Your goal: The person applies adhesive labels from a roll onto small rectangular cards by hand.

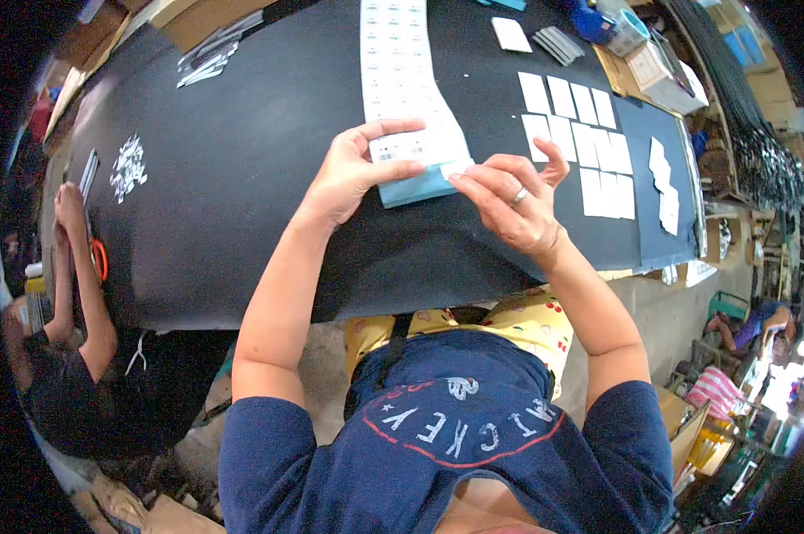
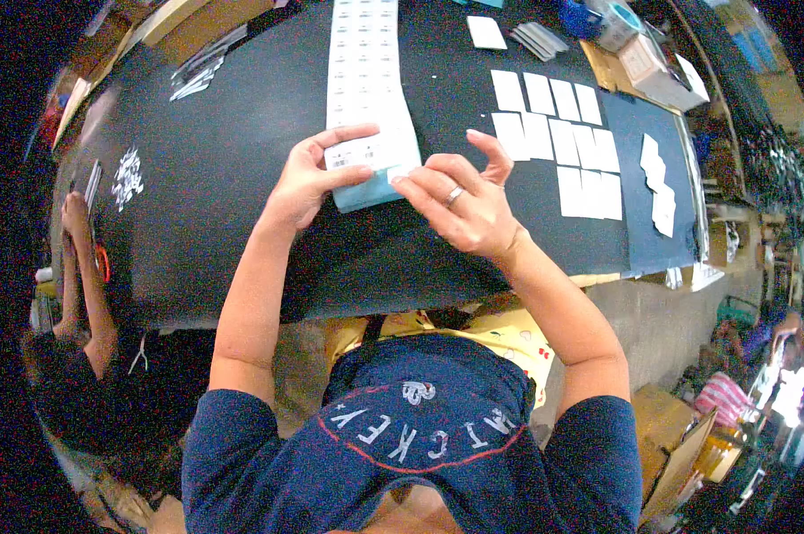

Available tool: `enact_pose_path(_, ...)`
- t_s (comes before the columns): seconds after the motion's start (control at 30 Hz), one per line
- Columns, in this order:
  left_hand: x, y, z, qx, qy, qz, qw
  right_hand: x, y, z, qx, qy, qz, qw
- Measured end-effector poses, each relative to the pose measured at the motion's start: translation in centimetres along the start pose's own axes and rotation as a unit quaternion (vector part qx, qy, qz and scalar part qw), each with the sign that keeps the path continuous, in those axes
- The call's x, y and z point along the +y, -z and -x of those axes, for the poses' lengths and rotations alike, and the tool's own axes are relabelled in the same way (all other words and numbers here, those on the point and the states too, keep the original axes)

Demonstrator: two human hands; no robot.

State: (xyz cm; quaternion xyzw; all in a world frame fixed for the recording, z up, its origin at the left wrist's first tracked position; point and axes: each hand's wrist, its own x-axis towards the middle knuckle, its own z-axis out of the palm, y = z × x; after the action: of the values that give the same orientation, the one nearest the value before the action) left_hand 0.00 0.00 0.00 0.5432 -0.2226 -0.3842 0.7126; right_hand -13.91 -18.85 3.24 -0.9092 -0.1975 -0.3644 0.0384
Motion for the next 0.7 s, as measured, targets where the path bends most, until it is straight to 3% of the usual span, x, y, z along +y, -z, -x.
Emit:
enact_pose_path(0.07,-0.4,0.4,0.1,0.022,-0.008,0.008,1.000,-0.4,0.2,-0.2,0.017,0.023,-0.011,1.000)
enact_pose_path(0.17,0.7,0.8,1.2,0.059,0.003,-0.118,0.991,-1.0,0.5,-0.1,0.057,-0.030,-0.071,0.995)
enact_pose_path(0.3,1.0,0.6,0.3,0.076,-0.025,-0.070,0.994,3.8,4.0,1.4,-0.034,-0.165,-0.268,0.949)
enact_pose_path(0.37,0.7,1.7,0.4,0.054,-0.043,-0.010,0.998,6.1,4.9,3.3,-0.058,-0.174,-0.326,0.928)
enact_pose_path(0.47,0.4,2.1,0.2,0.053,-0.078,-0.011,0.995,7.4,7.5,5.5,-0.125,-0.280,-0.356,0.883)
enact_pose_path(0.5,0.3,2.9,0.0,0.062,-0.052,0.009,0.997,7.5,8.2,6.1,-0.134,-0.310,-0.363,0.868)
enact_pose_path(0.57,-0.2,4.2,0.1,0.046,-0.053,-0.002,0.998,7.8,9.5,7.2,-0.143,-0.328,-0.367,0.859)
enact_pose_path(0.63,-0.3,4.3,0.1,0.119,-0.053,0.030,0.991,8.1,10.3,8.3,-0.179,-0.361,-0.399,0.824)
enact_pose_path(0.7,-0.1,3.8,-0.2,0.133,-0.044,0.058,0.988,8.7,10.6,9.4,-0.174,-0.361,-0.388,0.830)
